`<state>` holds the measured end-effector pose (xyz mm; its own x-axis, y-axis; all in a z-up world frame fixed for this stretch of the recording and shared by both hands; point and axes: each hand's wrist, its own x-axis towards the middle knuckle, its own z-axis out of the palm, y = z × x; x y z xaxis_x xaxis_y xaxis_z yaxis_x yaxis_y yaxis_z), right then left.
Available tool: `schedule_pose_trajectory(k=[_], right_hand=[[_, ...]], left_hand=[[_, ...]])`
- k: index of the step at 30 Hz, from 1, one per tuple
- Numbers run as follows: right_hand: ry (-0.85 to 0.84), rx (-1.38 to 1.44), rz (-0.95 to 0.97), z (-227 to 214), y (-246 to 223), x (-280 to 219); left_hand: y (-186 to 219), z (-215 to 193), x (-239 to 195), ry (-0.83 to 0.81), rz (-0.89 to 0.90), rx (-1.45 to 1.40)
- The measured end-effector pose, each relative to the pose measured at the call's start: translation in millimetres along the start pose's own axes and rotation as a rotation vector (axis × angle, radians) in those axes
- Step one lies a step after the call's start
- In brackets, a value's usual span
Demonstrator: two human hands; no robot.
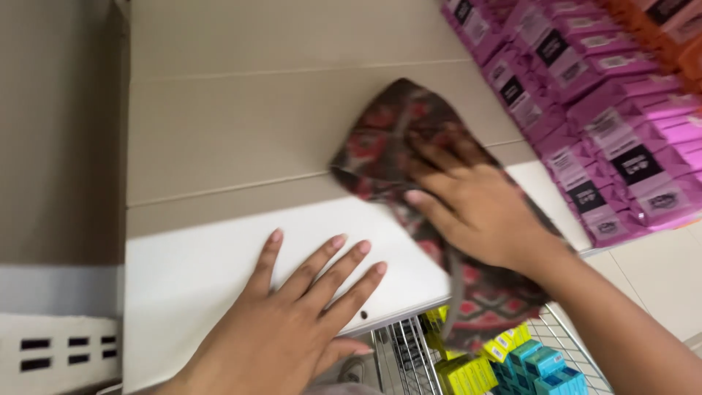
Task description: Cleaning a store shelf and stocking it with soap boxes from a shopping cart.
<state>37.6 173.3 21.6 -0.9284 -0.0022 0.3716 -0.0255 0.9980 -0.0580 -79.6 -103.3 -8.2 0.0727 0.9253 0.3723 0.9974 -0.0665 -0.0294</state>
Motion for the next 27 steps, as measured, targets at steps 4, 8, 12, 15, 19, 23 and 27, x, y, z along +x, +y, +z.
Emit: schedule_pose_trajectory(k=[4,8,12,15,19,23,27], right_hand=[[-0.468,0.04,0.623,1,31,-25],[-0.024,-0.095,0.251,10,57,-18],[0.05,-0.147,0.242,14,14,6],[-0.253,-0.027,0.259,-3,-44,3],[-0.094,0.014,0.19,-8,-13,-28],[-0.107,-0.302,0.177,20,75,-16],[0.033,-0.219,0.089,58,94,43]], left_hand=[[-2,-11,1,-0.072,-0.001,-0.036],[-2,-13,0,-0.072,-0.093,-0.048],[-3,-7,-4,-0.037,-0.142,-0.056],[-1,-5,-6,-0.014,-0.183,-0.057],[-6,-5,-18,0.022,-0.212,-0.051],[-11,-11,-20,-0.006,-0.206,-0.089],[-13,-16,-20,-0.008,-0.21,-0.097]])
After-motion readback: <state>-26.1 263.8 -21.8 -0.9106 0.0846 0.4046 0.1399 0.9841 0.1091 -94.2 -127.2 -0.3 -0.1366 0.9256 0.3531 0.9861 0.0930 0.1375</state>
